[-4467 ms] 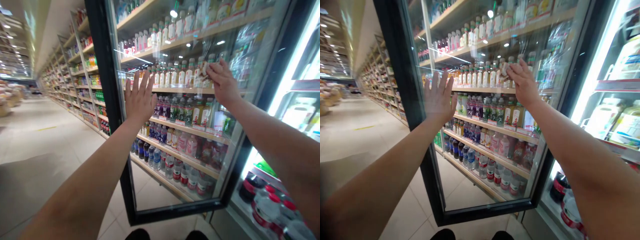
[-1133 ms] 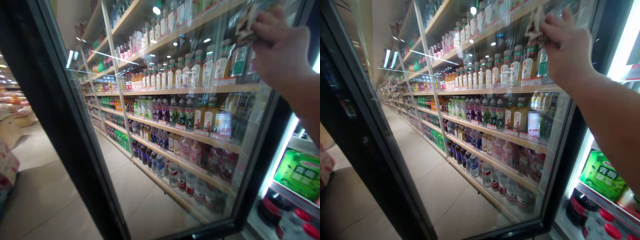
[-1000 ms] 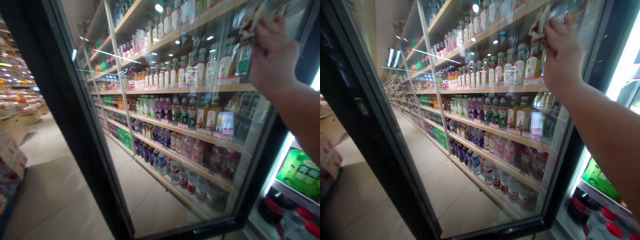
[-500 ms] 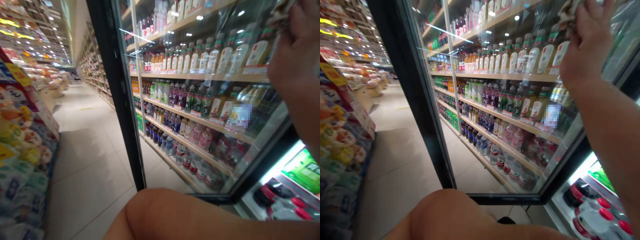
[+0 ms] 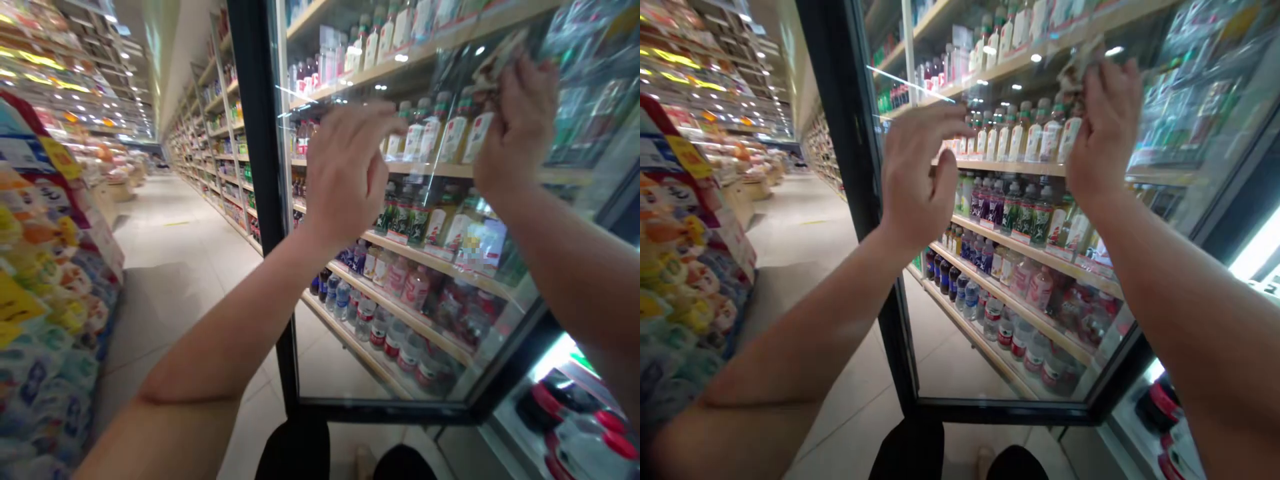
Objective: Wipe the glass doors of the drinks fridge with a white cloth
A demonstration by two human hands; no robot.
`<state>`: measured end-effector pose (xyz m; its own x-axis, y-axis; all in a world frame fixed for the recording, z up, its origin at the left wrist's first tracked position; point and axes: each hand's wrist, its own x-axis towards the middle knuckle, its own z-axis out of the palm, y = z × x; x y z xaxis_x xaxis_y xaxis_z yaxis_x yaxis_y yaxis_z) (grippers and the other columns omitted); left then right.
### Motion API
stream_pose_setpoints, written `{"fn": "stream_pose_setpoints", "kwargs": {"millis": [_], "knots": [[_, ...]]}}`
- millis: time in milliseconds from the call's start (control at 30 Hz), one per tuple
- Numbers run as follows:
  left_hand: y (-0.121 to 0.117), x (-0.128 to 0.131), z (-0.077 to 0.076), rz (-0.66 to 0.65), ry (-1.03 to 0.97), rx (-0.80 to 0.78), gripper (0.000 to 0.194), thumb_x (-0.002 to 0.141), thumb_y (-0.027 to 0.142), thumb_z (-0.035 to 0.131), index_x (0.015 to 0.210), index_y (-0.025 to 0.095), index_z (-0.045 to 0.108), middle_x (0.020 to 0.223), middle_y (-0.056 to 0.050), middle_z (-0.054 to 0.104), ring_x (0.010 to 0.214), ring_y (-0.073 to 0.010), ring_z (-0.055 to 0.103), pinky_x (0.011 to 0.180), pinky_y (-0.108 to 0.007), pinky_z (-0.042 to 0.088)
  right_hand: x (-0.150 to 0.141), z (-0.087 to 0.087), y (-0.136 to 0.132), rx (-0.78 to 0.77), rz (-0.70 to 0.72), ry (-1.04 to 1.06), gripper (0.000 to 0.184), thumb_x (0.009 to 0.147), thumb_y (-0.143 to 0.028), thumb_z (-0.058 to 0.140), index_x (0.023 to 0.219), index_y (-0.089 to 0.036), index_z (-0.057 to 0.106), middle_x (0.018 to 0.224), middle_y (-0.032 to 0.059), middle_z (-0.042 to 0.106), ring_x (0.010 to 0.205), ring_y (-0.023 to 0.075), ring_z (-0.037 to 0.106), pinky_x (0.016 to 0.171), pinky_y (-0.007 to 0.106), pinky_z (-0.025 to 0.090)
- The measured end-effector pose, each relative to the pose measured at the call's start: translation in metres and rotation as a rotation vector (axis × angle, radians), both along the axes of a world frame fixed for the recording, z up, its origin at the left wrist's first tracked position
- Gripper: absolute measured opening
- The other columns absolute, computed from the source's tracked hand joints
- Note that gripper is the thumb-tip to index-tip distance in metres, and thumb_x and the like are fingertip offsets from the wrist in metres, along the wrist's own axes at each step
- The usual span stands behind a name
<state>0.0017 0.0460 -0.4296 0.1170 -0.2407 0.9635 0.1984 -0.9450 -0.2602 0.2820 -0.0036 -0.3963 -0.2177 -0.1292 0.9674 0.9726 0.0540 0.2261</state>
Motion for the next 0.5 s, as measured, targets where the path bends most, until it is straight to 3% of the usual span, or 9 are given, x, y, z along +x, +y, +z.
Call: {"fn": "stream_pose_setpoints", "kwargs": {"millis": [67,133,167,233,300,367,433,500], "knots": [[0.018,0.004,0.037,0.218,-0.012,0.014,0.044,0.094,0.010,0.044,0.133,0.017,0.063,0.149,-0.006,0.054,0.146,-0.0290,0.039,0.123,-0.056,0.027,-0.029,-0.018,0.006,-0.142,0.017,-0.114,0.051,0.100,-0.017,0.048,0.146,-0.036,0.055,0.153,-0.0045,0.053,0.150,0.0220,0.039,0.127,0.052,0.033],[0.031,0.007,0.071,0.341,0.055,-0.057,0.055,0.097,0.013,0.047,0.152,0.014,0.046,0.163,-0.004,0.037,0.155,-0.0307,0.019,0.127,-0.062,0.006,-0.046,-0.021,0.007,-0.306,0.016,-0.221,0.046,0.103,-0.021,0.046,0.144,-0.040,0.056,0.150,-0.0062,0.056,0.150,0.0183,0.039,0.127,0.046,0.036],[0.037,0.008,0.085,0.375,0.108,-0.143,0.061,0.098,0.017,0.051,0.158,0.015,0.036,0.167,0.000,0.029,0.157,-0.0291,0.010,0.128,-0.061,-0.006,-0.045,-0.013,0.007,-0.335,0.001,-0.231,0.044,0.103,-0.023,0.047,0.143,-0.038,0.057,0.150,-0.0055,0.057,0.150,0.0179,0.040,0.127,0.044,0.036],[0.046,0.011,0.106,0.392,0.240,-0.354,0.077,0.097,0.034,0.066,0.161,0.024,0.024,0.170,0.010,0.016,0.156,-0.0234,-0.006,0.125,-0.056,-0.025,-0.029,0.020,0.005,-0.285,-0.066,-0.118,0.042,0.102,-0.022,0.050,0.142,-0.031,0.059,0.151,-0.0018,0.056,0.149,0.0201,0.041,0.129,0.047,0.032],[0.053,0.013,0.114,0.381,0.324,-0.484,0.088,0.093,0.050,0.074,0.160,0.031,0.020,0.169,0.020,0.008,0.153,-0.0172,-0.015,0.122,-0.050,-0.034,-0.008,0.058,0.004,-0.168,-0.166,0.174,0.046,0.097,-0.017,0.052,0.143,-0.023,0.058,0.154,0.0031,0.052,0.151,0.0250,0.038,0.132,0.055,0.020],[0.055,0.014,0.112,0.364,0.304,-0.460,0.087,0.095,0.058,0.069,0.160,0.031,0.017,0.168,0.025,0.005,0.150,-0.0124,-0.016,0.122,-0.045,-0.035,-0.002,0.077,0.005,-0.089,-0.231,0.412,0.045,0.100,-0.016,0.046,0.143,-0.023,0.058,0.157,0.0038,0.047,0.151,0.0234,0.037,0.133,0.054,0.013],[0.055,0.015,0.108,0.353,0.287,-0.452,0.084,0.097,0.055,0.067,0.159,0.029,0.018,0.168,0.025,0.007,0.149,-0.0096,-0.014,0.123,-0.041,-0.034,-0.019,0.072,0.006,-0.146,-0.223,0.262,0.049,0.104,-0.024,0.045,0.153,-0.024,0.048,0.163,-0.0008,0.039,0.155,0.0220,0.028,0.134,0.048,0.016],[0.054,0.017,0.106,0.354,0.260,-0.529,0.088,0.091,0.048,0.077,0.157,0.030,0.022,0.168,0.023,0.012,0.149,-0.0095,-0.010,0.123,-0.040,-0.034,-0.046,0.059,0.007,-0.257,-0.222,0.049,0.051,0.103,-0.025,0.045,0.154,-0.022,0.048,0.162,-0.0032,0.041,0.156,0.0237,0.028,0.133,0.043,0.020]]}}
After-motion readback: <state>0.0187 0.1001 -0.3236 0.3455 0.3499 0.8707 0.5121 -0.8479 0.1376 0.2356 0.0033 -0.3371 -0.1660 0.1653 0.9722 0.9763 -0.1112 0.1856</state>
